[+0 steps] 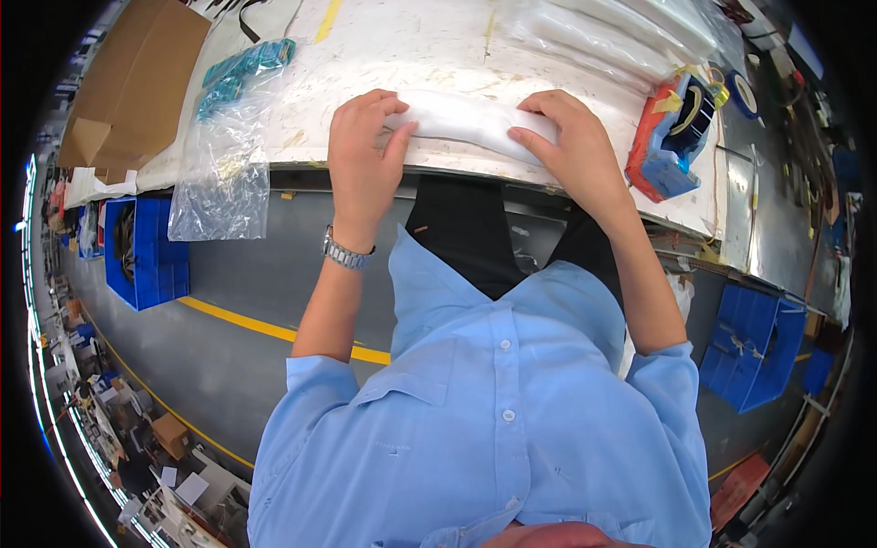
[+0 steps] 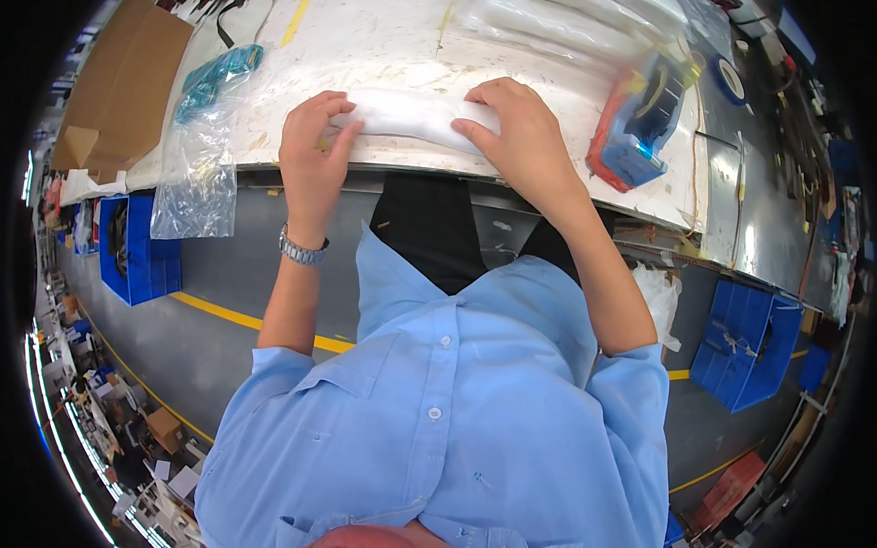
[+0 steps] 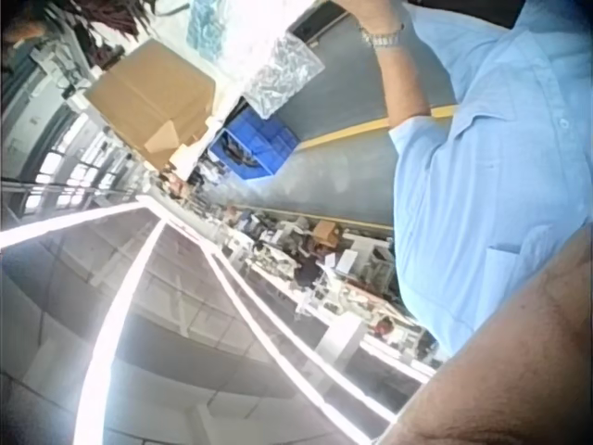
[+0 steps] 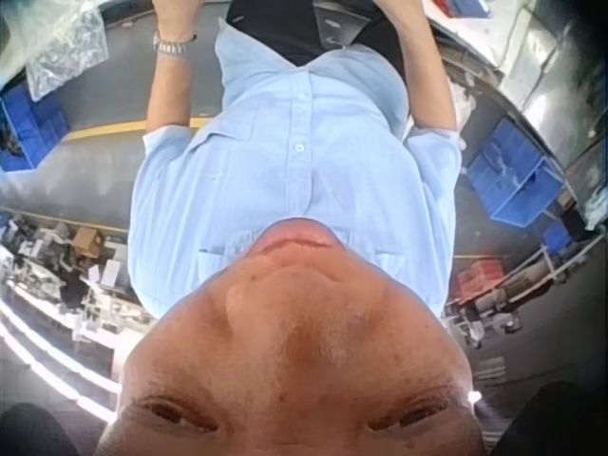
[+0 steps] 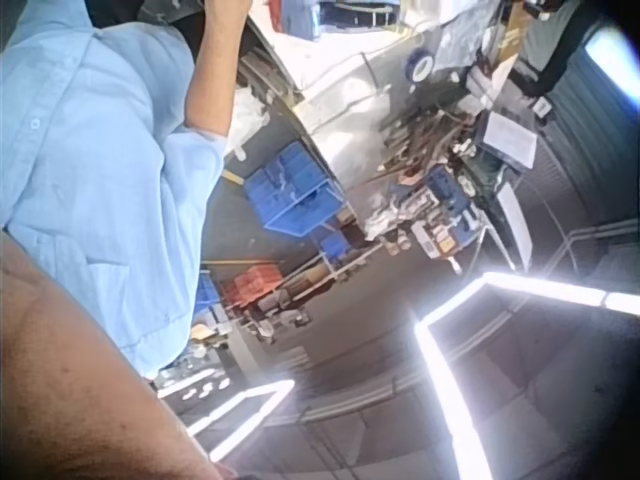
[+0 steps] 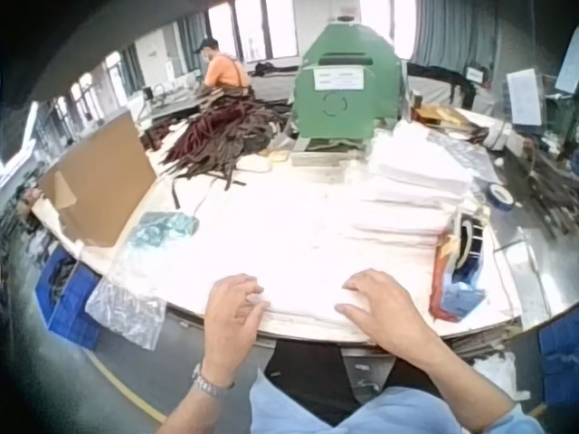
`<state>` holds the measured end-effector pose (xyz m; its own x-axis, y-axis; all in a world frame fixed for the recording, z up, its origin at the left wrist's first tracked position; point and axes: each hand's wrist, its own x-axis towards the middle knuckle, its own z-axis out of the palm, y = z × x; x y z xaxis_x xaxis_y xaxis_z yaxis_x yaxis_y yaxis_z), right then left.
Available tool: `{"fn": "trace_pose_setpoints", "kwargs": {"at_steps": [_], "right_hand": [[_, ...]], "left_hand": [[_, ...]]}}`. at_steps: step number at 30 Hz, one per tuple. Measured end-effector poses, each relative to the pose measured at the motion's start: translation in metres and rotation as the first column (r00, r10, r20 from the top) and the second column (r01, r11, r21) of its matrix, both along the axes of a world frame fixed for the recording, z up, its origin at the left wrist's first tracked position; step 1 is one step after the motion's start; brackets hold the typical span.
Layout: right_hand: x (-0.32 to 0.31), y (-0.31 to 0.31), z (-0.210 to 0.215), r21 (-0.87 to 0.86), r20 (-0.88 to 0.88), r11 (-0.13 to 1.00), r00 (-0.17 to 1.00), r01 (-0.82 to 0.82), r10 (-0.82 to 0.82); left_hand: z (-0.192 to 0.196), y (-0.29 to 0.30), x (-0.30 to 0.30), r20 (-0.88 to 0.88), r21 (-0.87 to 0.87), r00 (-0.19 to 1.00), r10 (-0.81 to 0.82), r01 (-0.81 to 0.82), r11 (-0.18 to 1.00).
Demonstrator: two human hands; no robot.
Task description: Apply protective blue tape to metal bag buckles at a factory workstation.
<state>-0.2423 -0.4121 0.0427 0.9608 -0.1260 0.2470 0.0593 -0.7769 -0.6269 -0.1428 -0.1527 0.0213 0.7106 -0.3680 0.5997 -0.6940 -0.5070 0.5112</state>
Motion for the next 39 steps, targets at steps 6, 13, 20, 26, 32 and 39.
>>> {"fn": "trace_pose_setpoints", "kwargs": {"at_steps": [6, 13, 20, 26, 32, 39], "right_hand": [[0.001, 0.007, -0.002, 0.124, 0.033, 0.991, 0.999, -0.045, 0.041], [-0.002, 0.023, -0.002, -0.156, 0.193, 0.983, 0.973, -0.097, 0.127], [0.013, 0.009, -0.012, -0.175, 0.239, 0.978, 0.958, -0.116, 0.157], [0.018, 0.005, -0.004, 0.072, 0.11, 0.994, 0.991, -0.088, 0.08], [0.005, 0.008, 0.003, 0.074, 0.108, 0.988, 0.986, -0.137, 0.129], [-0.007, 0.027, 0.002, 0.026, 0.133, 0.989, 0.981, -0.145, 0.14]], "left_hand": [[-0.001, -0.01, -0.006, -0.064, -0.107, 0.997, -0.041, 0.034, 0.994], [-0.003, -0.004, 0.002, -0.164, -0.154, 0.983, -0.079, 0.053, 0.987], [0.008, -0.002, 0.005, -0.066, -0.049, 0.982, -0.179, 0.176, 0.983], [0.013, -0.004, 0.019, -0.333, -0.21, 0.921, -0.201, 0.135, 0.968], [0.022, -0.002, 0.012, -0.289, -0.144, 0.939, -0.185, 0.149, 0.978], [0.017, 0.002, -0.01, -0.037, 0.013, 0.996, -0.078, 0.078, 0.997]]}}
